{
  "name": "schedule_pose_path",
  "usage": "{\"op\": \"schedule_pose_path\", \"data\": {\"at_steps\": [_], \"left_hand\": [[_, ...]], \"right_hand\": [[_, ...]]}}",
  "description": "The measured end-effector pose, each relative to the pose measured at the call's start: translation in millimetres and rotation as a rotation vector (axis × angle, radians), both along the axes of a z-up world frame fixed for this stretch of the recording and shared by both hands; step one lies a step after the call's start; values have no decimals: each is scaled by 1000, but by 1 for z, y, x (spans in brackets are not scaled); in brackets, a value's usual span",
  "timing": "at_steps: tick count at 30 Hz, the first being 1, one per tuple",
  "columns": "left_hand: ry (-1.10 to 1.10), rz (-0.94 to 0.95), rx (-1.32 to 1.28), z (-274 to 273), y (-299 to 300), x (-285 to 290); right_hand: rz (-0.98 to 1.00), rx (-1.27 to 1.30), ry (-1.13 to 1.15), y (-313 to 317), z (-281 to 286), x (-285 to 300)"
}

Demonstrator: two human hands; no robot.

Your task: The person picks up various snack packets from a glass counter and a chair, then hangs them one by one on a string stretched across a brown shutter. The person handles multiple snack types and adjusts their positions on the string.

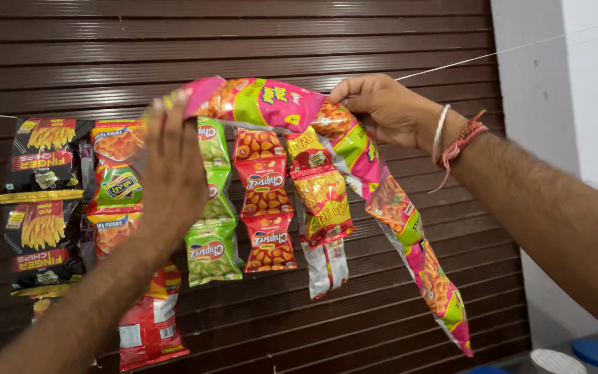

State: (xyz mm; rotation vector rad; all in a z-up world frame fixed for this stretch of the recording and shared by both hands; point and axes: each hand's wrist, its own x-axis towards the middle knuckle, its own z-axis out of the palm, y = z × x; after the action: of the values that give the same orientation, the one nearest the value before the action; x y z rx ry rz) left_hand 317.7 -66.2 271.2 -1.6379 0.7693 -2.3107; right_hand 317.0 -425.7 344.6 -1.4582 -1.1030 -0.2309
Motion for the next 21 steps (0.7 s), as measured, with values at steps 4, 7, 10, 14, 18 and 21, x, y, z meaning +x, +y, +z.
{"op": "schedule_pose_path", "data": {"at_steps": [4,7,10,14,18,21], "left_hand": [[-115,193,77,53,20,28],[7,264,164,131,15,58],[576,569,-63,196,-25,96],[769,475,-16,202,-64,154],[963,511,-136,162,-68,192],[1016,490,-187,139,-61,194]], "right_hand": [[-57,-56,17,-8,21,32],[-174,10,-130,-11,60,73],[-349,153,-414,0,93,128],[-734,70,-653,-10,96,199],[-453,320,-75,-24,81,258],[-431,377,17,-44,78,278]]}}
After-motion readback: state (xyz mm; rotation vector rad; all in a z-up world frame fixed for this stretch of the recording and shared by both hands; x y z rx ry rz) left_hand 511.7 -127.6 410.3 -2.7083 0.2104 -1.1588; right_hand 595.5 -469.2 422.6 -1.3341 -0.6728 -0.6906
